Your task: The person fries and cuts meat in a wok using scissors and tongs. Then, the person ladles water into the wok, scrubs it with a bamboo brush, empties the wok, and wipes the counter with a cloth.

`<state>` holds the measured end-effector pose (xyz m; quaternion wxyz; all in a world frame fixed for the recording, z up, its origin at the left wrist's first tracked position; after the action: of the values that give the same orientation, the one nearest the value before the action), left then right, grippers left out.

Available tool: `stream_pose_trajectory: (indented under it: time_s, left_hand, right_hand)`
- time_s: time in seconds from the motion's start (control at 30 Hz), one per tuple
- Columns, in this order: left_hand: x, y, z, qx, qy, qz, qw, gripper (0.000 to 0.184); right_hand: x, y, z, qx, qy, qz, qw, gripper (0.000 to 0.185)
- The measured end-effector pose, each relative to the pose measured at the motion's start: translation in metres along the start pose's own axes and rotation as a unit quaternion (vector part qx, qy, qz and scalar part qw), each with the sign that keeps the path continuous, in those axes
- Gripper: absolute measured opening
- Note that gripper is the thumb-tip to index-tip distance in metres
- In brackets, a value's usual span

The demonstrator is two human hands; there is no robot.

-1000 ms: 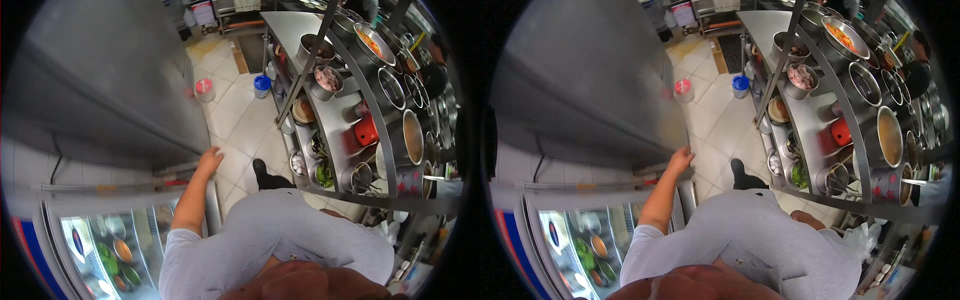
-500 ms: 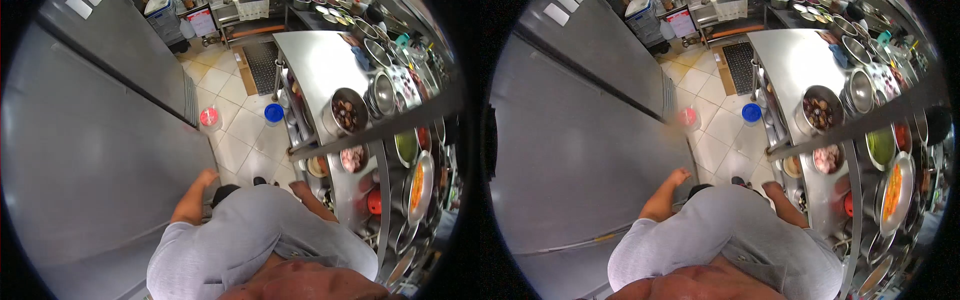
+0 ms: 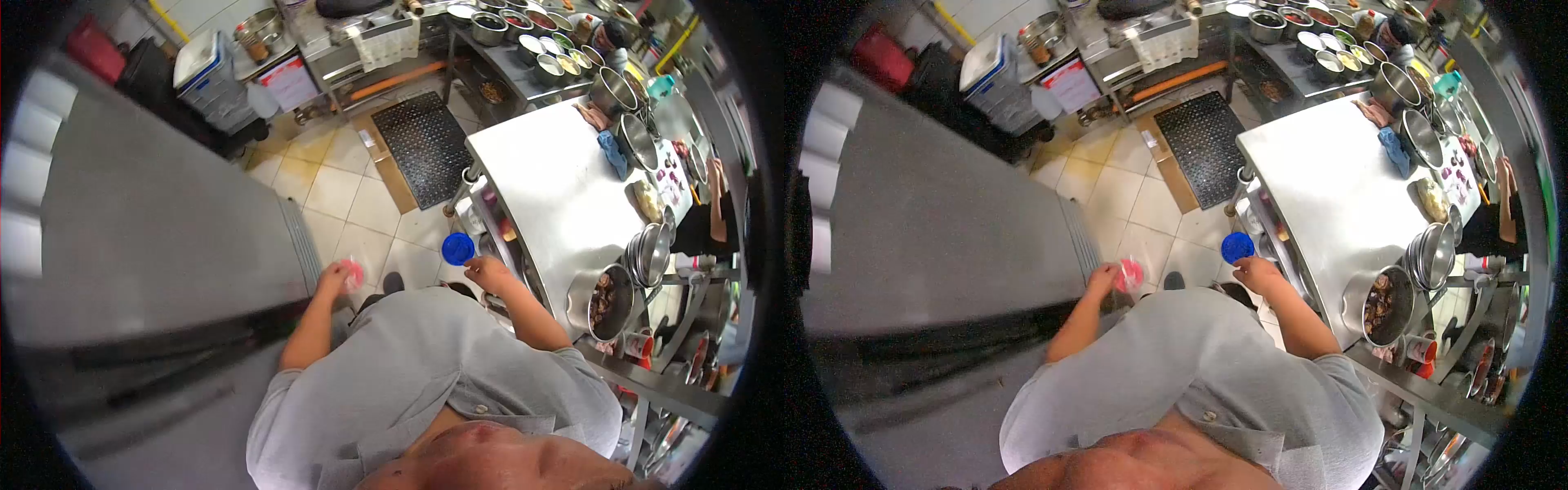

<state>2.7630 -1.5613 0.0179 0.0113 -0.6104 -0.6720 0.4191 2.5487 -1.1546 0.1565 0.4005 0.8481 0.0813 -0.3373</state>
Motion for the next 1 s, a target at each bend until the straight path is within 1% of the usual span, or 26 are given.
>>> stream_pose_trajectory:
  time_s: [0.03, 0.1, 0.13, 0.17, 0.23, 0.27, 0.3, 0.37, 0.4, 0.43, 0.47, 0.5, 0.57, 0.6, 0.63, 0.67, 0.7, 0.73, 0.77, 0.8, 0.83, 0.87, 0.9, 0.93, 0.97, 1.0]
  left_hand:
    - [-0.018, -0.067, 0.007, 0.056, -0.003, 0.027, 0.998, 0.040]
    - [-0.031, -0.144, 0.063, 0.100, 0.021, 0.090, 0.991, 0.036]
    - [-0.037, -0.181, 0.087, 0.103, 0.030, 0.074, 0.992, 0.037]
    - [-0.041, -0.219, 0.108, 0.106, 0.038, 0.057, 0.992, 0.039]
    - [-0.043, -0.289, 0.149, 0.126, 0.055, 0.060, 0.989, 0.040]
    - [-0.043, -0.317, 0.168, 0.139, 0.068, 0.053, 0.987, 0.041]
    - [-0.045, -0.334, 0.191, 0.140, 0.066, 0.056, 0.986, 0.041]
    - [-0.049, -0.369, 0.230, 0.171, 0.059, 0.117, 0.977, 0.042]
    - [-0.054, -0.374, 0.249, 0.149, 0.055, 0.152, 0.975, 0.043]
    - [-0.063, -0.374, 0.264, 0.128, 0.050, 0.187, 0.973, 0.043]
    - [-0.073, -0.368, 0.280, 0.101, 0.044, 0.220, 0.969, 0.043]
    - [-0.088, -0.353, 0.291, 0.067, 0.040, 0.255, 0.964, 0.043]
    - [-0.120, -0.330, 0.294, 0.000, 0.045, 0.316, 0.948, 0.040]
    - [-0.122, -0.325, 0.294, 0.114, 0.073, 0.461, 0.877, 0.039]
    - [-0.121, -0.310, 0.292, 0.226, 0.101, 0.585, 0.773, 0.037]
    - [-0.142, -0.289, 0.300, 0.143, 0.092, 0.521, 0.837, 0.036]
    - [-0.157, -0.274, 0.306, 0.060, 0.079, 0.449, 0.888, 0.034]
    - [-0.173, -0.265, 0.306, -0.035, 0.014, 0.367, 0.930, 0.034]
    - [-0.188, -0.262, 0.303, -0.129, -0.049, 0.277, 0.951, 0.034]
    - [-0.190, -0.276, 0.310, -0.129, -0.052, 0.273, 0.952, 0.034]
    - [-0.202, -0.291, 0.320, -0.146, -0.096, 0.199, 0.964, 0.032]
    - [-0.215, -0.300, 0.330, -0.163, -0.135, 0.126, 0.969, 0.030]
    - [-0.215, -0.299, 0.364, -0.162, -0.133, 0.125, 0.970, 0.030]
    - [-0.216, -0.298, 0.406, -0.096, -0.146, -0.034, 0.984, 0.028]
    - [-0.222, -0.315, 0.446, -0.021, -0.156, -0.198, 0.967, 0.026]
    - [-0.233, -0.391, 0.452, -0.046, -0.162, -0.186, 0.968, 0.023]
  right_hand:
    - [-0.015, 0.003, 0.007, 0.010, -0.006, 0.007, 1.000, 0.040]
    - [-0.049, 0.011, 0.015, -0.006, -0.117, 0.063, 0.991, 0.033]
    - [-0.065, 0.016, 0.024, -0.023, -0.153, 0.095, 0.983, 0.029]
    - [-0.075, 0.018, 0.034, -0.016, -0.159, 0.103, 0.982, 0.029]
    - [-0.109, 0.014, 0.059, 0.035, -0.209, 0.214, 0.954, 0.030]
    - [-0.127, 0.014, 0.074, 0.059, -0.216, 0.292, 0.930, 0.032]
    - [-0.147, 0.010, 0.094, 0.057, -0.217, 0.295, 0.929, 0.032]
    - [-0.204, 0.005, 0.147, -0.004, -0.239, 0.384, 0.892, 0.034]
    - [-0.243, 0.012, 0.174, -0.039, -0.264, 0.422, 0.866, 0.034]
    - [-0.284, 0.014, 0.202, -0.046, -0.250, 0.406, 0.878, 0.032]
    - [-0.327, 0.011, 0.235, -0.093, -0.268, 0.402, 0.871, 0.034]
    - [-0.364, 0.010, 0.267, -0.136, -0.283, 0.402, 0.860, 0.039]
    - [-0.445, 0.031, 0.341, -0.201, -0.318, 0.410, 0.831, 0.052]
    - [-0.482, 0.050, 0.374, -0.231, -0.308, 0.420, 0.822, 0.055]
    - [-0.519, 0.071, 0.406, -0.260, -0.297, 0.429, 0.812, 0.058]
    - [-0.553, 0.090, 0.439, -0.290, -0.287, 0.407, 0.818, 0.061]
    - [-0.587, 0.109, 0.473, -0.322, -0.278, 0.383, 0.820, 0.066]
    - [-0.622, 0.121, 0.508, -0.294, -0.292, 0.348, 0.841, 0.069]
    - [-0.655, 0.127, 0.546, -0.266, -0.306, 0.313, 0.859, 0.072]
    - [-0.688, 0.120, 0.595, -0.241, -0.339, 0.234, 0.879, 0.074]
    - [-0.721, 0.113, 0.645, -0.214, -0.371, 0.154, 0.890, 0.077]
    - [-0.746, 0.111, 0.688, -0.179, -0.373, 0.135, 0.900, 0.076]
    - [-0.770, 0.109, 0.726, -0.143, -0.375, 0.114, 0.909, 0.076]
    - [-0.776, 0.091, 0.778, -0.117, -0.312, 0.145, 0.932, 0.075]
    - [-0.781, 0.072, 0.827, -0.095, -0.253, 0.169, 0.948, 0.075]
    - [-0.785, 0.065, 0.861, -0.045, -0.199, 0.115, 0.972, 0.062]
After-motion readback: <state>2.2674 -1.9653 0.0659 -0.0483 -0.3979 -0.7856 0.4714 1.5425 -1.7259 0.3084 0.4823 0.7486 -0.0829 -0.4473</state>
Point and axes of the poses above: each hand's wrist, its own z-axis towards the middle knuckle, its own x-axis out of the palm, y = z × x, the point moved 8 cm from there along z, towards the middle knuckle, and after that the axes turned 12 degrees about -x, right-handed, at the moved point
